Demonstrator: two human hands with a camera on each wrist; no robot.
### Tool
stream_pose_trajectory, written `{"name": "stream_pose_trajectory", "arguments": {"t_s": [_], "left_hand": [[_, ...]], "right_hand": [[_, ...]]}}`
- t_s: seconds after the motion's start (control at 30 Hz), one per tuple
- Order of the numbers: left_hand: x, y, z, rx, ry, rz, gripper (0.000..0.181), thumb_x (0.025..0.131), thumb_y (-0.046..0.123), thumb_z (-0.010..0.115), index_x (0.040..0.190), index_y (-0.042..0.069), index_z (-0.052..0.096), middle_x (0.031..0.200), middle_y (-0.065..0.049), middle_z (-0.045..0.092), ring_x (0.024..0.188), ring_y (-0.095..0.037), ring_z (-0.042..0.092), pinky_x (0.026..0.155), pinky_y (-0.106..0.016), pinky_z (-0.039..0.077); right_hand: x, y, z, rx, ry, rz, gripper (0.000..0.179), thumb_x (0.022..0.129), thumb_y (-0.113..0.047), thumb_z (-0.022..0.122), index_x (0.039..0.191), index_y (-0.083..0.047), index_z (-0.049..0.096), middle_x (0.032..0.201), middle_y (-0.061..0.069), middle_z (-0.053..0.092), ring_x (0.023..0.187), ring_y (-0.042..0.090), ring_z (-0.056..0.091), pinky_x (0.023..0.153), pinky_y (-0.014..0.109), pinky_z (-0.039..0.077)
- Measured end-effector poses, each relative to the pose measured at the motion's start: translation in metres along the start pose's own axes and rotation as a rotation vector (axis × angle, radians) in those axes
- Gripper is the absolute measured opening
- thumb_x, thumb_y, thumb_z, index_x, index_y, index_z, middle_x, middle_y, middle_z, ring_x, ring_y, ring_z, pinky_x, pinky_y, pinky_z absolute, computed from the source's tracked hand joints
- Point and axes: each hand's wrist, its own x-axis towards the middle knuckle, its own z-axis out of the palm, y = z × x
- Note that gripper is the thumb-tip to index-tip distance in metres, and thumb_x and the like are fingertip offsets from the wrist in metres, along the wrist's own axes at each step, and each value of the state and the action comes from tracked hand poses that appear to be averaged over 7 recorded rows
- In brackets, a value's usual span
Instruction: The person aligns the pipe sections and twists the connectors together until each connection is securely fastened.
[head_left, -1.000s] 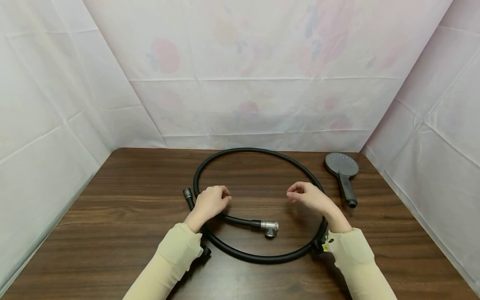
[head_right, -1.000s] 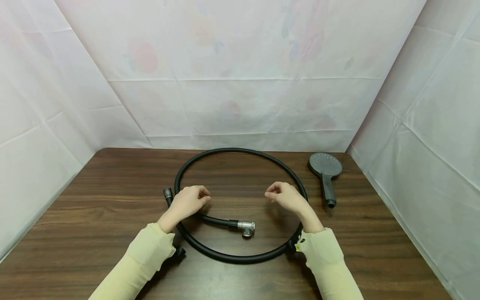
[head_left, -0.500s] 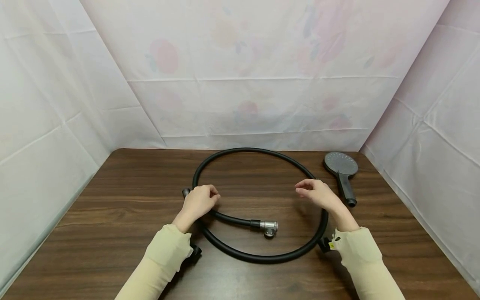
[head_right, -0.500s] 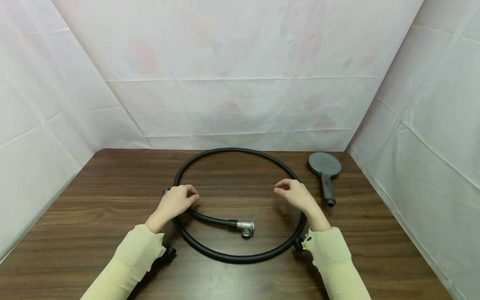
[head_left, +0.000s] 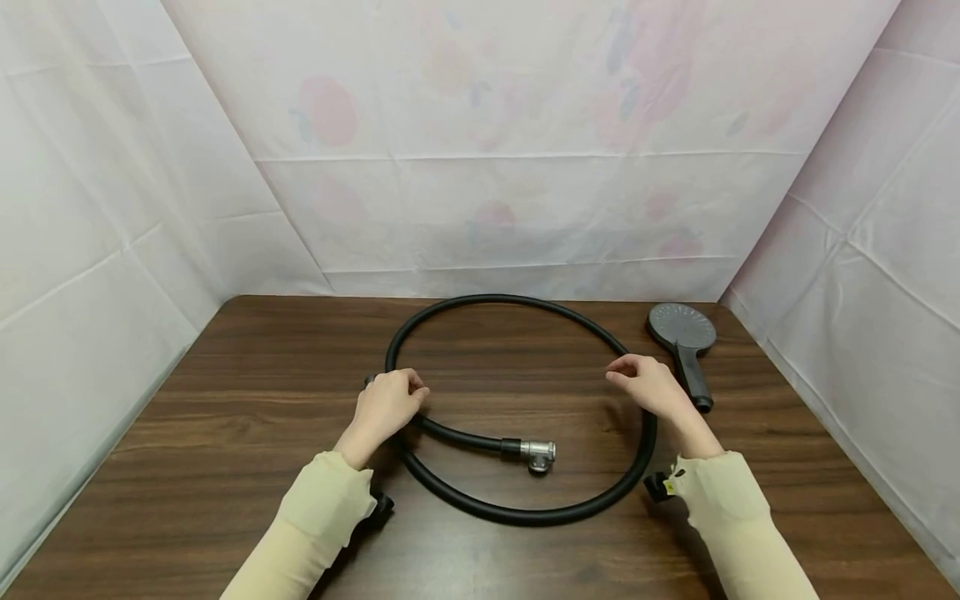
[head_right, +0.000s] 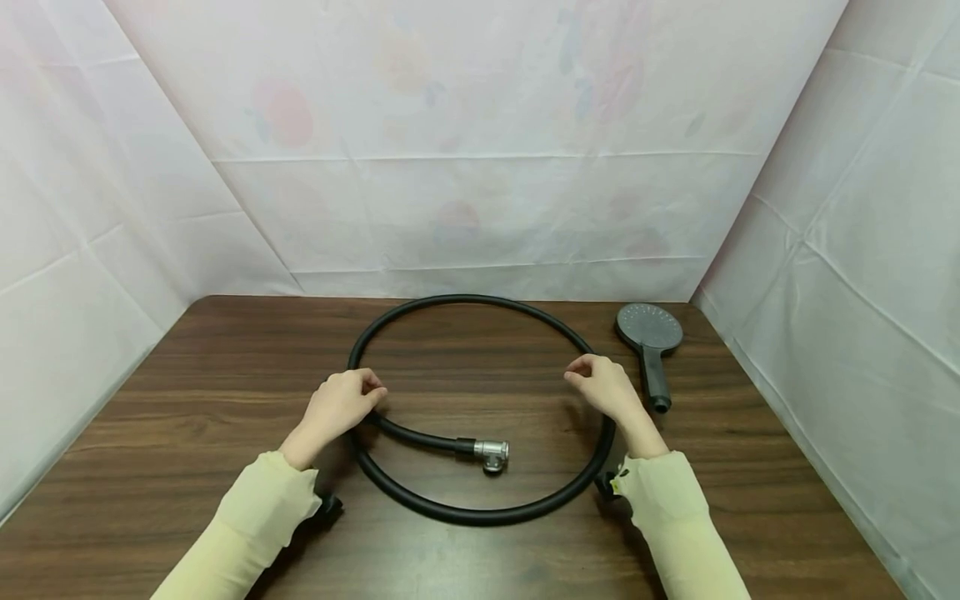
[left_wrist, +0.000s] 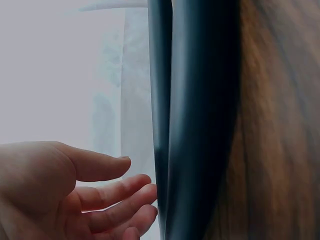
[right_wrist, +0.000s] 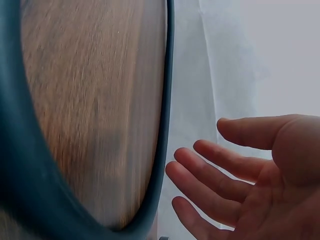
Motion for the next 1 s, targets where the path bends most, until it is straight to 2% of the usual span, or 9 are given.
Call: {"name": "stream_pose_trajectory", "arguments": {"t_s": [0.17,0.37,0.73,1.0], "left_hand": [[-0.002,-0.006,-0.004,0.005,0.008,-0.021,0.017,0.085,0.024,0.061,0.093,0.01,0.067,0.082,-0.003,0.066,0.062,-0.018,0.057,0.05,-0.034,0.044],[-0.003,-0.011,-0.009,-0.013,0.0,-0.016,0.016,0.084,0.023,0.063,0.092,0.01,0.067,0.081,-0.001,0.065,0.066,-0.018,0.059,0.053,-0.035,0.045],[-0.006,-0.019,-0.012,-0.019,0.014,-0.045,0.015,0.086,0.023,0.06,0.091,0.01,0.068,0.081,-0.002,0.066,0.065,-0.018,0.058,0.053,-0.036,0.045],[-0.007,-0.024,-0.014,-0.012,0.015,-0.078,0.016,0.086,0.023,0.059,0.089,0.01,0.068,0.079,-0.004,0.066,0.062,-0.02,0.056,0.049,-0.035,0.043]], "right_hand": [[0.0,0.001,-0.002,-0.003,-0.009,0.019,0.037,0.093,-0.032,0.051,0.116,-0.004,0.058,0.113,0.019,0.059,0.096,0.03,0.056,0.073,0.041,0.045],[-0.002,0.005,-0.008,-0.033,0.023,0.02,0.036,0.093,-0.03,0.051,0.115,-0.003,0.058,0.11,0.019,0.06,0.093,0.031,0.057,0.072,0.042,0.045],[-0.003,0.019,-0.018,-0.037,0.058,0.107,0.043,0.092,-0.036,0.05,0.118,-0.002,0.056,0.114,0.022,0.057,0.104,0.038,0.053,0.08,0.046,0.043],[-0.006,0.026,-0.021,-0.026,0.099,0.144,0.041,0.093,-0.031,0.049,0.118,0.001,0.053,0.114,0.026,0.055,0.101,0.039,0.053,0.079,0.046,0.043]]}}
